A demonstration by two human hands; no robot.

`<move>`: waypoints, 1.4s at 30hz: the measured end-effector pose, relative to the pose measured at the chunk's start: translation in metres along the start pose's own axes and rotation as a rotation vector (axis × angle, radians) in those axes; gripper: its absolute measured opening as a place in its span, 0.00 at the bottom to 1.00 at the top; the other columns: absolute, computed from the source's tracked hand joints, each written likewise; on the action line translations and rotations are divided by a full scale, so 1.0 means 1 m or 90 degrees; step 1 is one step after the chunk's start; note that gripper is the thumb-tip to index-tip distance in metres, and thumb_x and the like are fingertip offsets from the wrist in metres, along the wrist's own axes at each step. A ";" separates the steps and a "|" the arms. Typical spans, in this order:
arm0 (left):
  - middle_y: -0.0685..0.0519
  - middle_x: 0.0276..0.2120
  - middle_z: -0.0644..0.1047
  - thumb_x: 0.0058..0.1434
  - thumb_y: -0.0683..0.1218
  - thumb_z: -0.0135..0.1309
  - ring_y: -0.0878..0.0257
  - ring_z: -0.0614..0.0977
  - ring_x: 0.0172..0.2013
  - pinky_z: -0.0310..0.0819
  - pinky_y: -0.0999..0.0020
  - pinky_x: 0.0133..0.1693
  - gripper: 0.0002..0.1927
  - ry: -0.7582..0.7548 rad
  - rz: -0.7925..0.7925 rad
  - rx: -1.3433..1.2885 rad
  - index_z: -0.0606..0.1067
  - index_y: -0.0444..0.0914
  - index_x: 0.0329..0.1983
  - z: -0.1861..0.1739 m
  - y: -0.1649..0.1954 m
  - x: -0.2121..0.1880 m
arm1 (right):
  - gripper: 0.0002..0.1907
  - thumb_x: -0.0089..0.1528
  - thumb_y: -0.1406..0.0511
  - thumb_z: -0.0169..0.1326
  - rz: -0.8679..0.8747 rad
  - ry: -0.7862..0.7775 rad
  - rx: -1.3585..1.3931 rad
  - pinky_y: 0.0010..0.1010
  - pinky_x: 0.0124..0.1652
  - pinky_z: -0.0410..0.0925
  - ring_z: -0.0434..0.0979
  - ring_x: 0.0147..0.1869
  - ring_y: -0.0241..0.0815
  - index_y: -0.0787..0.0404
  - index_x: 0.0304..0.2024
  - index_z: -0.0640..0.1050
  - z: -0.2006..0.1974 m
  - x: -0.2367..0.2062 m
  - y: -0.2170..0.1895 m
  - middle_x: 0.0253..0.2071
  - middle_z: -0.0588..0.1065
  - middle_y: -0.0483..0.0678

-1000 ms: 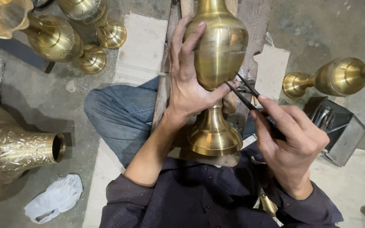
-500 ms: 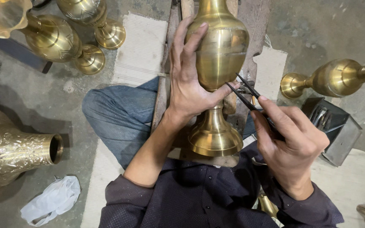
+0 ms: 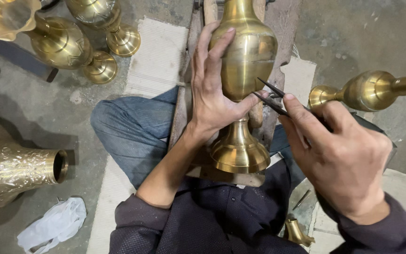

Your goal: The person sits on the floor holding a brass vase against a wooden support and works its surface with a small hand scribe, then switches to a pencil to draw guide marks on the vase, and later uses a compass-like tool on the surface. The vase is rotated between passes to reach different areas.

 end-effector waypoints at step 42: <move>0.43 0.71 0.55 0.52 0.56 0.76 0.46 0.62 0.71 0.61 0.49 0.72 0.53 0.013 -0.065 -0.005 0.54 0.48 0.73 0.007 -0.008 0.005 | 0.19 0.56 0.67 0.73 0.018 0.007 0.047 0.32 0.25 0.63 0.69 0.24 0.40 0.59 0.50 0.84 -0.007 0.024 0.010 0.27 0.71 0.47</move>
Point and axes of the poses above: each hand's wrist, its own x-axis towards the middle knuckle, its own z-axis out of the palm, y = z × x, the point moved 6 cm from there along x, towards the middle knuckle
